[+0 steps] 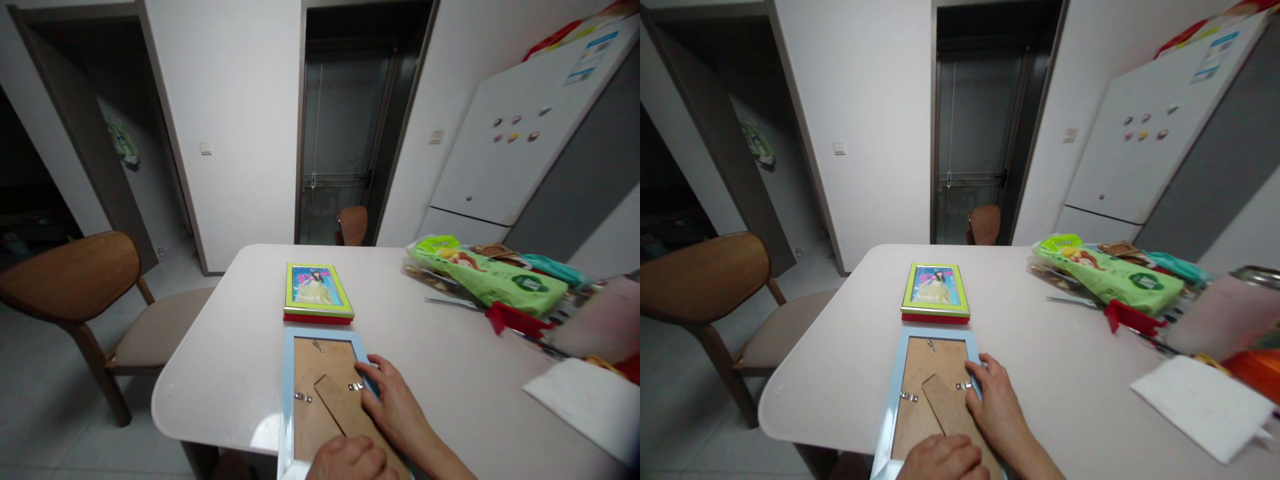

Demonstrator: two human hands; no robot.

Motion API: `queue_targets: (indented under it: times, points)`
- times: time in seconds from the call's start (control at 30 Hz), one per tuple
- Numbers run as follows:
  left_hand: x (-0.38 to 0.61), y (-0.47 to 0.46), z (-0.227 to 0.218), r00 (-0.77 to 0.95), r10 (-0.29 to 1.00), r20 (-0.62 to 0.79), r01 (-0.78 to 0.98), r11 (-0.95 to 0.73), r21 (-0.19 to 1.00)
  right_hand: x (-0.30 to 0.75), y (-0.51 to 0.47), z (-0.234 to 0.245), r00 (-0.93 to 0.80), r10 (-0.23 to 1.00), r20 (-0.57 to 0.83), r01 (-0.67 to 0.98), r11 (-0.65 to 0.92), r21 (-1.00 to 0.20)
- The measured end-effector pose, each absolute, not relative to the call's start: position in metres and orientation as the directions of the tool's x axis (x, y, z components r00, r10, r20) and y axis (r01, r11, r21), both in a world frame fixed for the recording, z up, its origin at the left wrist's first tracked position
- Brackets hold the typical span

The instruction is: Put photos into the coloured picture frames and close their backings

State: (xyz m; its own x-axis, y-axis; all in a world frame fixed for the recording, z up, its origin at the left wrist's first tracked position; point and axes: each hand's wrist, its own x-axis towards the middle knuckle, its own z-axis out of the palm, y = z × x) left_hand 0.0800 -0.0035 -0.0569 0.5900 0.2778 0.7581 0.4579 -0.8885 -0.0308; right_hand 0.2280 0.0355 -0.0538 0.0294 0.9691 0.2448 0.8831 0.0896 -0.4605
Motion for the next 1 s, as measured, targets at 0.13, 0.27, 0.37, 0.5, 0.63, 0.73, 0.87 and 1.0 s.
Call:
queue_targets:
  times: [0.13,0.27,0.37,0.5,0.63,0.73,0.87,1.0]
  points:
    - [0.032,0.018,-0.037,0.441,0.776,0.451,0.69,-0.615,0.382,0.226,0.036,-0.043,-0.004,0.983,0.184,0.903,0.083,-0.423]
    - [0.002,0.034,-0.042,0.355,0.895,0.269,0.729,-0.446,0.519,0.223,0.038,-0.036,-0.001,0.988,0.152,0.914,0.063,-0.402]
    - [0.001,0.033,-0.05,0.353,0.902,0.248,0.717,-0.431,0.548,0.222,0.04,-0.035,-0.002,0.987,0.16,0.92,0.065,-0.387]
    - [0.003,0.03,-0.051,0.344,0.907,0.243,0.719,-0.421,0.554,0.212,0.048,-0.031,-0.061,0.966,0.252,0.928,0.148,-0.343]
    - [0.001,0.031,-0.049,0.342,0.905,0.252,0.702,-0.425,0.571,0.185,0.068,-0.027,-0.185,0.934,0.306,0.884,0.295,-0.364]
    - [0.001,0.032,-0.049,0.35,0.903,0.248,0.692,-0.428,0.582,0.17,0.085,-0.03,-0.196,0.932,0.304,0.881,0.304,-0.364]
    - [0.0,0.033,-0.047,0.357,0.9,0.249,0.681,-0.434,0.59,0.169,0.095,-0.037,-0.19,0.935,0.298,0.885,0.295,-0.36]
    - [-0.001,0.034,-0.048,0.355,0.897,0.263,0.67,-0.441,0.598,0.173,0.092,-0.036,-0.193,0.94,0.282,0.882,0.292,-0.369]
